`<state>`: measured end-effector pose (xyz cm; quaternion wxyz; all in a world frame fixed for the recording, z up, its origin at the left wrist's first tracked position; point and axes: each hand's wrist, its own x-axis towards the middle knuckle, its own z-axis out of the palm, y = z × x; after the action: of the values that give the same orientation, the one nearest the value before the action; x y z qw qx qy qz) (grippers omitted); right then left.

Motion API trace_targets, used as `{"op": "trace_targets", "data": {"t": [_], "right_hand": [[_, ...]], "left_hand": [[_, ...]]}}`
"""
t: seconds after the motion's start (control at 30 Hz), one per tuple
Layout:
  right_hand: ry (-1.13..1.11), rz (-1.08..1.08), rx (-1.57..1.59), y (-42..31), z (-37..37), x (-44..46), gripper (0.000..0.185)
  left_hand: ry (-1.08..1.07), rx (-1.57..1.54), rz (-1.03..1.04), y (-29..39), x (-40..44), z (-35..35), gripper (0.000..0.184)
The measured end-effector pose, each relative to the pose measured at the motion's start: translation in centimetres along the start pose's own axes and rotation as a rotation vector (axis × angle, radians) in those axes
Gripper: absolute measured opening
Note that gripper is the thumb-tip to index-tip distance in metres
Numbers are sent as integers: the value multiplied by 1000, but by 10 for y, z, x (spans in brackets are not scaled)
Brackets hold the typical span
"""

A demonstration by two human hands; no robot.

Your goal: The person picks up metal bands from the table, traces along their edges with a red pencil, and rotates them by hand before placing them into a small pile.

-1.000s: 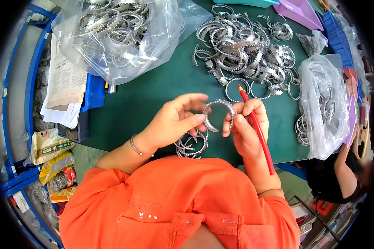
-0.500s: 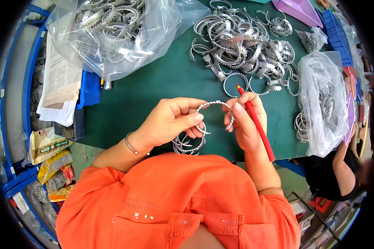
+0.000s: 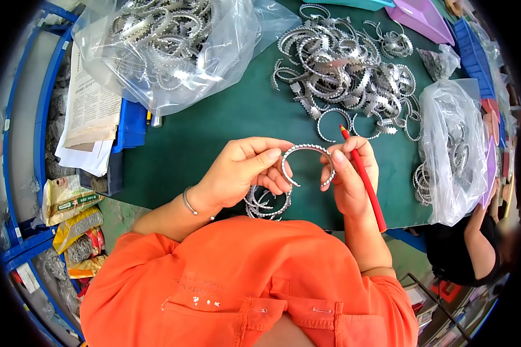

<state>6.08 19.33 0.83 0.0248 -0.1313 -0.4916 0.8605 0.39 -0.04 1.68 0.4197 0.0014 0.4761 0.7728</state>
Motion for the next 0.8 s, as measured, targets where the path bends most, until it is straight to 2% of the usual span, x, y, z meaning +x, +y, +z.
{"op": "trace_targets", "data": {"t": [0.27, 0.43, 0.5, 0.57, 0.63, 0.8], "right_hand": [[15, -38, -22, 1, 4, -3, 17], [0, -50, -63, 0, 4, -5, 16], [7, -175, -192, 2, 4, -7, 18], [3, -164, -216, -4, 6, -12, 21], [-72, -287, -248, -5, 6, -15, 23], [-125, -398, -312, -8, 7, -15, 25]], "left_hand": [[-19, -60, -70, 2, 0, -2, 29], [-40, -55, -6, -4, 2, -5, 29], [-42, -26, -1, -6, 2, -6, 28], [-43, 2, 3, -7, 2, -6, 28], [-40, 16, 7, -8, 2, -7, 27], [-14, 81, 61, -8, 1, -4, 26]]}}
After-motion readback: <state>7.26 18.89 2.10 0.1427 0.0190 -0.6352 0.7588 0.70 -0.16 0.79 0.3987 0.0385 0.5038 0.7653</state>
